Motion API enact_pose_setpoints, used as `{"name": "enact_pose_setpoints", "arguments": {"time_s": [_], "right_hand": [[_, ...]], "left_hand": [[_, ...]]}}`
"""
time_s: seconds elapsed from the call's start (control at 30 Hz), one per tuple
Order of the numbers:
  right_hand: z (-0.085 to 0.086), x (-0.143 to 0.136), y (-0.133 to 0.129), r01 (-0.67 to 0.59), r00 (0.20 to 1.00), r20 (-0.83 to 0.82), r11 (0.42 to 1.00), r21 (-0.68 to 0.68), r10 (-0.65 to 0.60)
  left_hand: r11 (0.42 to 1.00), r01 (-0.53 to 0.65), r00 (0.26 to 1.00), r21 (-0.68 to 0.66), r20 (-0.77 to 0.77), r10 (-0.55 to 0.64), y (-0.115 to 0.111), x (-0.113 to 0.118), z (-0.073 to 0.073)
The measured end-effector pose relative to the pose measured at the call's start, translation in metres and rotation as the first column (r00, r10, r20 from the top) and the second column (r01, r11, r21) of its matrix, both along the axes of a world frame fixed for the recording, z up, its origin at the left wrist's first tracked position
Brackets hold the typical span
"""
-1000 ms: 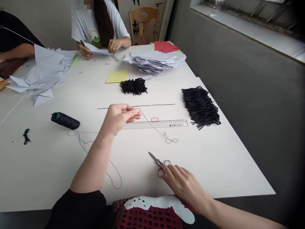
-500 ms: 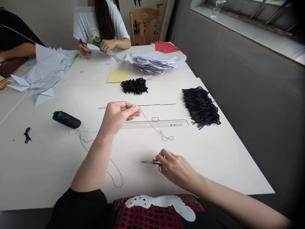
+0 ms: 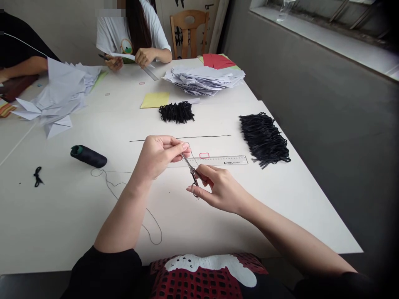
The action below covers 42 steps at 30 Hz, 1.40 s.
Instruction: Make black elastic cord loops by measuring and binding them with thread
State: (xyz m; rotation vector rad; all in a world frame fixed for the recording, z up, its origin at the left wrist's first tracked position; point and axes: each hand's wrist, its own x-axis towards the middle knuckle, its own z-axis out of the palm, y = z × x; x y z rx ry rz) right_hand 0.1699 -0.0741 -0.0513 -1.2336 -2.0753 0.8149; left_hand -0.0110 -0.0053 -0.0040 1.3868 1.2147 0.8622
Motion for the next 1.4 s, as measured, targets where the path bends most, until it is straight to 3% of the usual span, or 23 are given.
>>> {"name": "enact_pose_setpoints", "arguments": {"time_s": [0.37, 0.53, 0.63, 0.7, 0.83, 0.9, 1.0, 1.1, 1.17, 1.2, 1.27, 1.4], "right_hand": [[-0.001, 0.002, 0.003, -0.029, 0.996, -0.093, 0.991, -0.128, 0.017], [0.005, 0.007, 0.004, -0.034, 0.998, -0.063, 0.985, -0.168, 0.023], [0.010, 0.014, 0.003, -0.032, 0.997, 0.065, 0.983, -0.178, 0.044], [0.009, 0.019, 0.001, -0.028, 0.969, 0.238, 0.982, -0.186, 0.072], [-0.010, 0.020, -0.011, -0.060, 0.793, 0.591, 0.984, -0.170, 0.151], [-0.022, 0.018, -0.019, -0.112, 0.738, 0.648, 0.981, -0.160, 0.190], [-0.028, 0.017, -0.026, -0.155, 0.734, 0.633, 0.969, -0.194, 0.245], [-0.020, 0.016, -0.020, -0.073, 0.853, 0.495, 0.976, -0.204, 0.167], [-0.014, 0.013, -0.009, 0.068, 0.976, 0.216, 0.984, -0.165, -0.031], [-0.012, 0.010, -0.003, 0.145, 0.989, 0.035, 0.975, -0.168, -0.141], [-0.012, 0.005, 0.008, 0.224, 0.915, -0.273, 0.938, -0.265, -0.296], [-0.013, -0.004, 0.022, 0.074, 0.743, -0.523, 0.828, -0.555, -0.417]], "left_hand": [[1.000, 0.017, 1.000, -0.011, 0.003, -0.017, 0.001, -0.001, 0.000], [0.999, 0.029, 1.000, -0.029, -0.006, -0.029, 0.001, -0.001, 0.001], [0.999, 0.016, 1.000, -0.043, -0.006, -0.016, 0.003, -0.002, -0.001], [0.999, -0.004, 1.000, -0.050, -0.011, 0.004, 0.005, -0.001, -0.003], [0.998, 0.007, 1.000, -0.066, -0.017, -0.008, 0.008, 0.002, -0.007], [0.995, 0.043, 0.999, -0.089, -0.016, -0.044, 0.009, 0.004, -0.010], [0.987, 0.086, 0.996, -0.133, -0.021, -0.090, 0.010, 0.008, -0.013], [0.983, 0.109, 0.993, -0.146, -0.037, -0.116, 0.010, 0.011, -0.016], [0.983, 0.121, 0.991, -0.137, -0.047, -0.128, 0.009, 0.013, -0.017], [0.983, 0.128, 0.990, -0.132, -0.049, -0.136, 0.008, 0.014, -0.017], [0.982, 0.143, 0.988, -0.120, -0.046, -0.149, 0.006, 0.015, -0.017], [0.982, 0.167, 0.983, -0.087, -0.065, -0.173, 0.004, 0.015, -0.017]]}}
